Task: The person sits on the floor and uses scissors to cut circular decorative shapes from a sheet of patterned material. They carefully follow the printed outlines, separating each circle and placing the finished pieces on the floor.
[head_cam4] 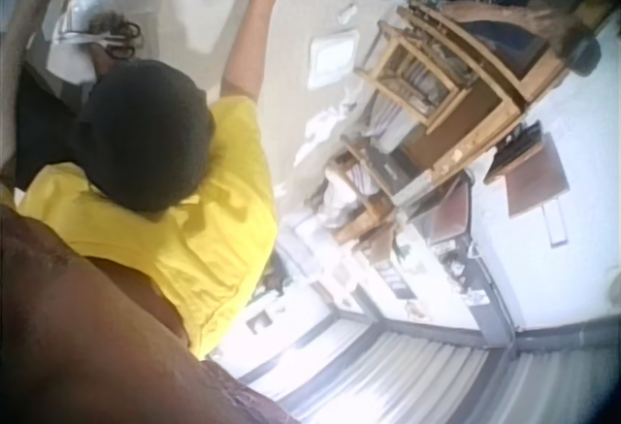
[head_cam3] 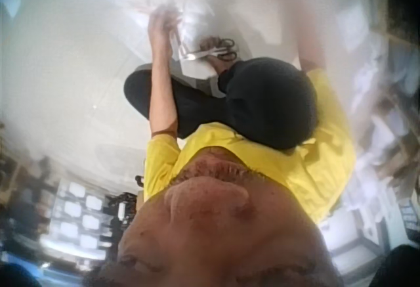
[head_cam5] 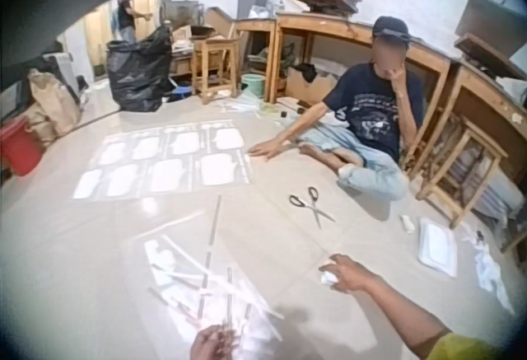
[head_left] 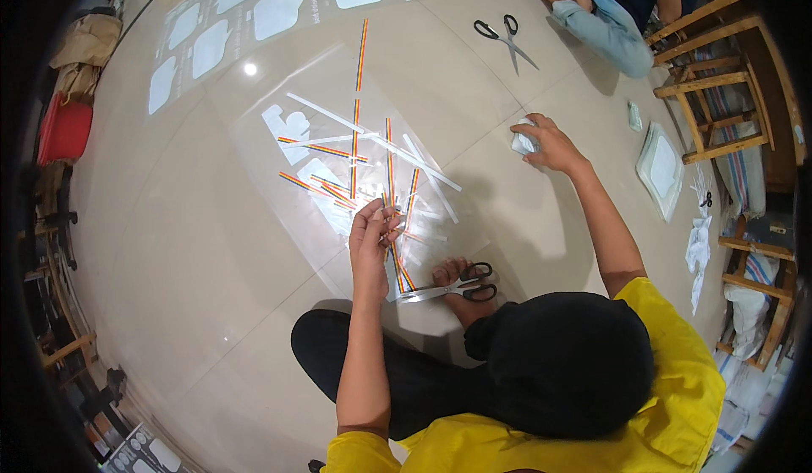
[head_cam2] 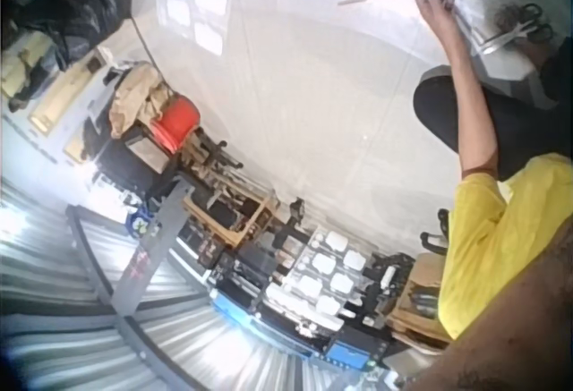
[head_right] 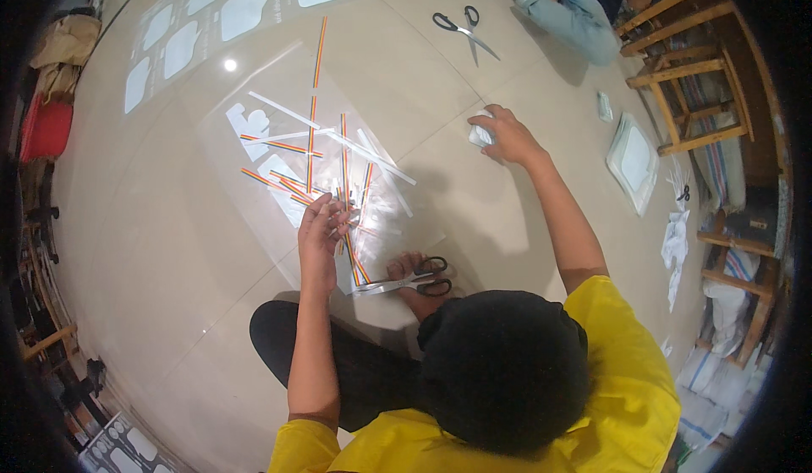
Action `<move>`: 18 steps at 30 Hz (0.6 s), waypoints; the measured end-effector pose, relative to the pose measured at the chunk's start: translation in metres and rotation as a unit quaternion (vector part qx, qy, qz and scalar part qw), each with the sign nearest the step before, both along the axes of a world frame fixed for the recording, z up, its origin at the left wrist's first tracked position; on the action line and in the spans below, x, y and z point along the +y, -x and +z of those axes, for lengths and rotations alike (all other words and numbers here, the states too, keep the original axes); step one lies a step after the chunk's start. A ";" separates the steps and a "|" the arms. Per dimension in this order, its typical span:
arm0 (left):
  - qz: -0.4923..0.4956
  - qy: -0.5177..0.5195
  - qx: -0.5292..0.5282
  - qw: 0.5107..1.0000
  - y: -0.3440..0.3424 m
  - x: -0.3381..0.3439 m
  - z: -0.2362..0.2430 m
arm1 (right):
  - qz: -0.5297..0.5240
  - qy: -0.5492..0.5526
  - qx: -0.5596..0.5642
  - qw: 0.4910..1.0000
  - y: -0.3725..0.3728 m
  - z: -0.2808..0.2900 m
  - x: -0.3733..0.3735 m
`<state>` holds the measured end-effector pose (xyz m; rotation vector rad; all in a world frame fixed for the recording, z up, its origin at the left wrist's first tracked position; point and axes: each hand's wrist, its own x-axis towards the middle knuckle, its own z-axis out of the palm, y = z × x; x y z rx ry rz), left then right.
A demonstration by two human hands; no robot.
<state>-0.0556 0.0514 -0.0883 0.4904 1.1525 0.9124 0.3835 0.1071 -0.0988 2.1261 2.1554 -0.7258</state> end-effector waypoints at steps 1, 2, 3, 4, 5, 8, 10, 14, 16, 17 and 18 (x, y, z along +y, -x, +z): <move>0.000 -0.002 0.001 1.000 -0.001 0.000 0.001 | 0.002 -0.003 -0.001 1.000 -0.001 -0.001 0.000; 0.000 -0.003 0.001 1.000 -0.001 -0.001 0.001 | 0.004 -0.006 -0.001 1.000 -0.002 -0.001 -0.001; 0.006 -0.006 0.009 1.000 0.003 0.000 -0.001 | 0.003 -0.008 -0.004 1.000 0.004 0.002 0.001; 0.012 -0.009 0.016 1.000 0.008 0.003 -0.003 | 0.001 -0.010 -0.006 1.000 0.010 0.005 0.003; 0.019 -0.011 0.024 0.999 0.014 0.005 -0.005 | 0.000 -0.012 -0.009 1.000 0.017 0.008 0.003; 0.056 -0.056 0.164 0.983 0.028 0.010 -0.013 | -0.017 0.001 -0.034 0.999 0.017 0.007 -0.001; 0.096 -0.094 0.266 0.955 0.036 0.011 -0.034 | -0.022 0.006 -0.061 0.998 0.017 0.008 -0.002; -0.008 -0.156 0.572 0.805 0.073 0.002 -0.091 | -0.008 -0.114 -0.126 0.985 0.043 0.011 -0.019; -0.072 -0.066 0.590 0.802 0.068 -0.002 -0.080 | -0.032 -0.174 -0.052 0.983 0.052 0.001 -0.035; -0.105 -0.021 0.593 0.798 0.063 -0.004 -0.075 | -0.043 -0.202 -0.015 0.978 0.055 -0.007 -0.043; -0.125 -0.025 0.584 0.802 0.064 -0.008 -0.075 | -0.032 -0.204 0.047 0.977 0.063 -0.018 -0.052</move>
